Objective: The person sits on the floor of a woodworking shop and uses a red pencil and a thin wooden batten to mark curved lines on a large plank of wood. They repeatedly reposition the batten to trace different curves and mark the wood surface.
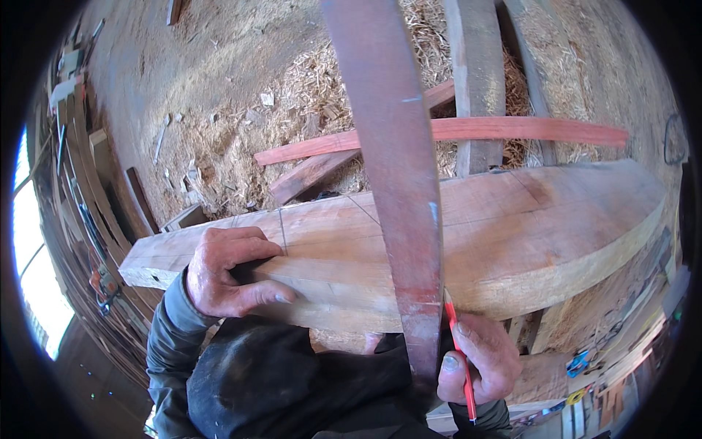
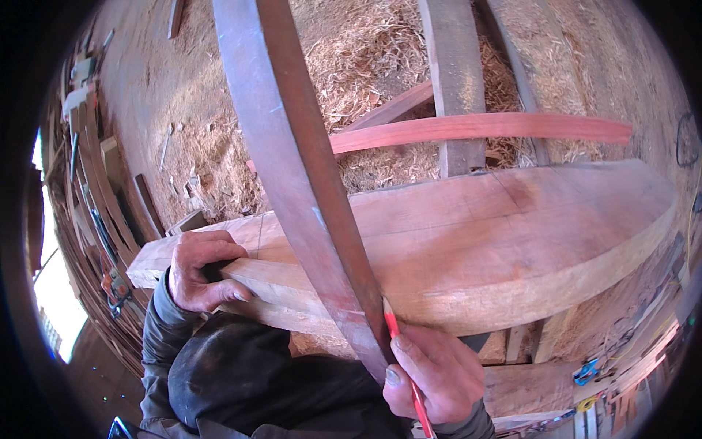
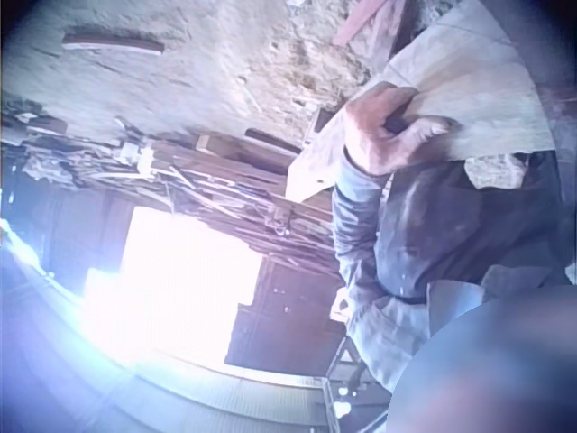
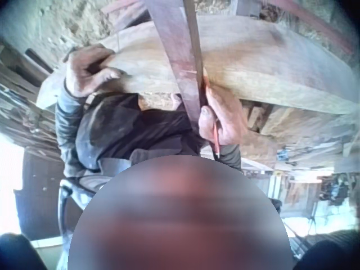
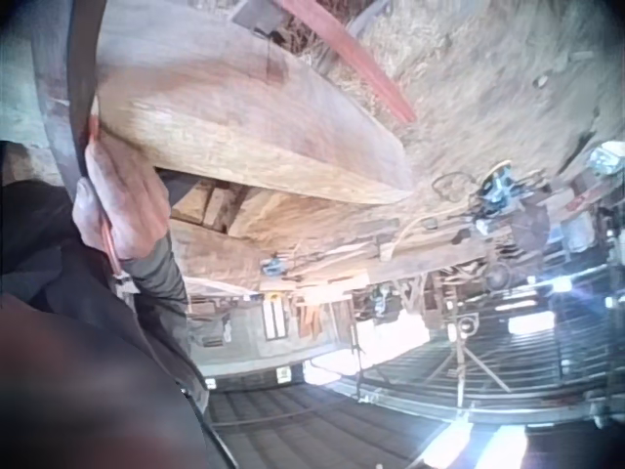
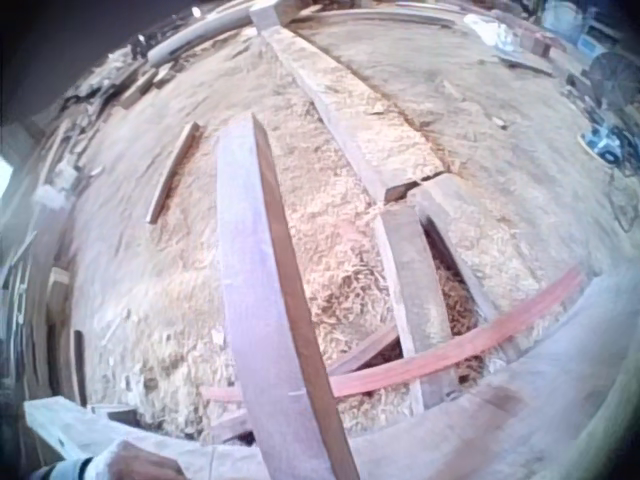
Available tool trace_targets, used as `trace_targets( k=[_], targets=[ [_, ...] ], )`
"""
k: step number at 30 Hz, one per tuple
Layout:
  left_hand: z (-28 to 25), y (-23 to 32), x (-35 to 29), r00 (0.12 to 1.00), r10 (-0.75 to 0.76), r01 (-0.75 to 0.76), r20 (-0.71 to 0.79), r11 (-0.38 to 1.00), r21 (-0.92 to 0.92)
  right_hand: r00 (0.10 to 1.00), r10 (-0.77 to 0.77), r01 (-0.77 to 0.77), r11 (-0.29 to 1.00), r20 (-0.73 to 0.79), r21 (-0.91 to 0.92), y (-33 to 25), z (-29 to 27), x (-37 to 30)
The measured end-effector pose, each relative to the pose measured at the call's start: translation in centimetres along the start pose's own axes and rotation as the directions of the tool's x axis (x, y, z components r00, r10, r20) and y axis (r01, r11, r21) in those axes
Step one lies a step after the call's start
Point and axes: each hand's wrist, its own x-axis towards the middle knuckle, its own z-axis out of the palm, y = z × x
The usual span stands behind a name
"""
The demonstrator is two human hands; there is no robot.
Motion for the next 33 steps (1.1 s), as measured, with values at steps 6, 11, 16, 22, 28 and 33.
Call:
trace_targets(
  k=[6,11,16,22,28,33],
  targets=[
    [-0.1,0.1,0.1,1.000,-0.006,0.006,0.018,1.000,-0.020,0.996,-0.065,0.073,0.983,0.055,-0.170,-0.4,-0.3,-0.2],
    [-0.1,0.0,0.0,1.000,-0.008,0.009,0.009,1.000,-0.016,0.996,0.030,-0.014,0.984,0.088,-0.179,-1.9,-0.8,0.3],
    [0.3,0.0,0.1,1.000,-0.006,0.006,-0.022,1.000,-0.002,0.997,0.021,-0.001,0.971,0.079,-0.240,-2.2,-0.8,0.5],
    [0.2,0.2,-0.1,0.998,-0.057,0.057,-0.016,0.998,0.011,0.987,0.088,-0.056,0.974,0.135,-0.221,-2.8,-1.6,-0.9],
    [0.6,0.5,0.0,0.995,-0.068,0.069,-0.068,0.998,0.003,0.982,0.090,-0.061,0.983,0.164,-0.171,-3.2,-2.9,-0.9],
    [0.5,0.6,-0.1,0.994,-0.087,0.090,-0.060,0.994,0.055,0.983,0.120,-0.100,0.985,0.136,-0.140,-2.5,-2.2,-1.3]
  ],
)
